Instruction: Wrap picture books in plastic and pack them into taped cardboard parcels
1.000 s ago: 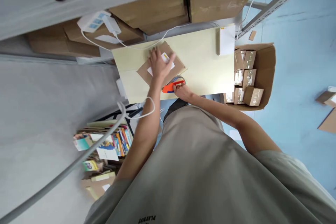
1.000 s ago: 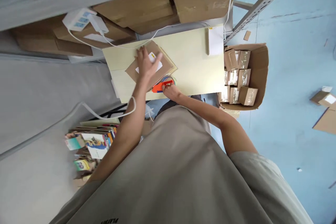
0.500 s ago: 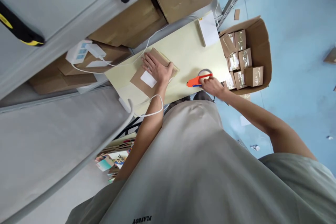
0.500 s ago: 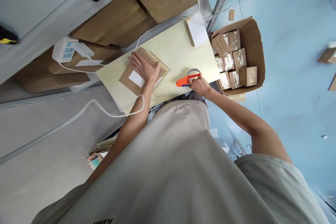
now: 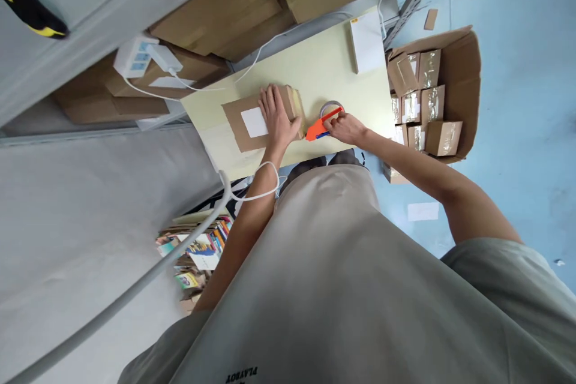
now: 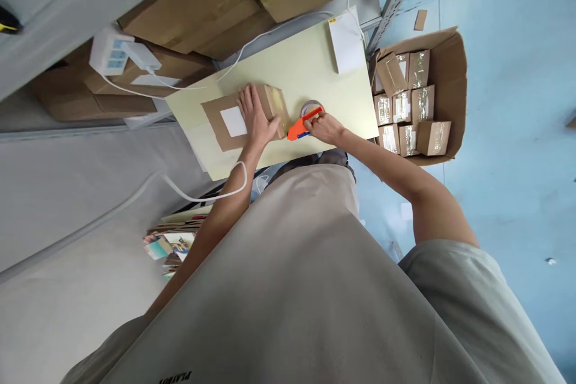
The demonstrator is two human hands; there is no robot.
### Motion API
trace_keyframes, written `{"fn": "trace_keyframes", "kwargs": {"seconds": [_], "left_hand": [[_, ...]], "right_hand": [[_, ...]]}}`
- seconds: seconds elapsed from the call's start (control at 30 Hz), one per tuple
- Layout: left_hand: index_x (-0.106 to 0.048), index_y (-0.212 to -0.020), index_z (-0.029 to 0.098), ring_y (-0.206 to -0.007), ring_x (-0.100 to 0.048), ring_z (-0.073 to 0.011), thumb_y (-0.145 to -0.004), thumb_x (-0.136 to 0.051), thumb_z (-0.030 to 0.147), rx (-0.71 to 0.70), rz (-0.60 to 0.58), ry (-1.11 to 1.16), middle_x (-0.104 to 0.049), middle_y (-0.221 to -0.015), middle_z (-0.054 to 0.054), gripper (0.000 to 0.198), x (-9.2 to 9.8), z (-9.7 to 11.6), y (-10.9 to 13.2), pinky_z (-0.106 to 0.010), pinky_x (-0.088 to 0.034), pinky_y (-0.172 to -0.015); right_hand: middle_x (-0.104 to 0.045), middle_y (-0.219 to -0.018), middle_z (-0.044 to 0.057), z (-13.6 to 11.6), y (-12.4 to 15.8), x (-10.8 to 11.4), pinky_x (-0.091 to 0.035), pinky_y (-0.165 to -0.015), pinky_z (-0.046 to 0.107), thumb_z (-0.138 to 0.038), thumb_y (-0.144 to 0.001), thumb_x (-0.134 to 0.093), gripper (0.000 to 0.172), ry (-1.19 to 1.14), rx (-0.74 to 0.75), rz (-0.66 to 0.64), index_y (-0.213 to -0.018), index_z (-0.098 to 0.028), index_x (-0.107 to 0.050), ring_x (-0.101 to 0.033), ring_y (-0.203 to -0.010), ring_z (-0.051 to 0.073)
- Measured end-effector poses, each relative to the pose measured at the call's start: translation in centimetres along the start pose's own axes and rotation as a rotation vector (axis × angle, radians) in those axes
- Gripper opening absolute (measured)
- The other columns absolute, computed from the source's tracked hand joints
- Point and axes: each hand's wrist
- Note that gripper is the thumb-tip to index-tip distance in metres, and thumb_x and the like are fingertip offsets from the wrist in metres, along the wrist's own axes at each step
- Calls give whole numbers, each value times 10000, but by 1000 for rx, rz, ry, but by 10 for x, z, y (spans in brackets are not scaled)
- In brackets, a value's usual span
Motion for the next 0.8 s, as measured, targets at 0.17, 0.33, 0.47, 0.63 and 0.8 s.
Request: {"fn": "trace_keyframes", "kwargs": {"seconds": [0.17,0.33,0.47,0.63,0.8], "left_hand": [[-556,-1715,261,-1845,-22,-400,-844,-843,350,-20,-87,-10,-405,-1881,-113,921,-10,23,41,-573,68,-1508],[-643,-1642,264,-1839,-99,-401,-850,-793,325,-32,-93,-30,-473,-1841,-108,808,-14,31,56,-583,40,-1508],[-687,-1592,257,-1835,-133,-400,-796,-805,267,-46,-57,-7,-498,-1820,-115,805,-16,30,54,-576,47,-1510],[-704,-1564,264,-1841,-110,-388,-770,-801,240,-24,-50,27,-495,-1824,-118,800,-17,33,55,-588,23,-1513],[-661,-1606,233,-1843,-85,-391,-800,-781,271,-40,-59,-7,-458,-1850,-136,816,-18,32,55,-594,20,-1510]], "right_hand": [[-807,-1311,303,-22,-5,-6,-408,-1098,490,-45,-1100,-251,582,43,225,-53,-1618,41,-502,-777,-1162,355],[-800,-1339,316,-16,10,-11,-434,-1118,473,-43,-1104,-244,573,44,241,-95,-1599,39,-521,-790,-1171,348],[-804,-1328,326,49,51,-16,-473,-1112,494,-116,-1148,-300,561,-11,33,-91,-1668,43,-439,-805,-1176,364],[-800,-1239,363,115,74,7,-499,-1097,549,-440,-1232,-339,643,-57,-261,79,-1575,91,-455,-773,-1188,426],[-791,-1197,343,94,24,45,-522,-1079,543,-396,-1242,-315,628,-59,-257,188,-1483,155,-496,-764,-1191,416]]}}
Point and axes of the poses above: each hand's wrist, its own y-axis away from the middle knuckle, its own x-axis out of the back of the hand, z = x × y
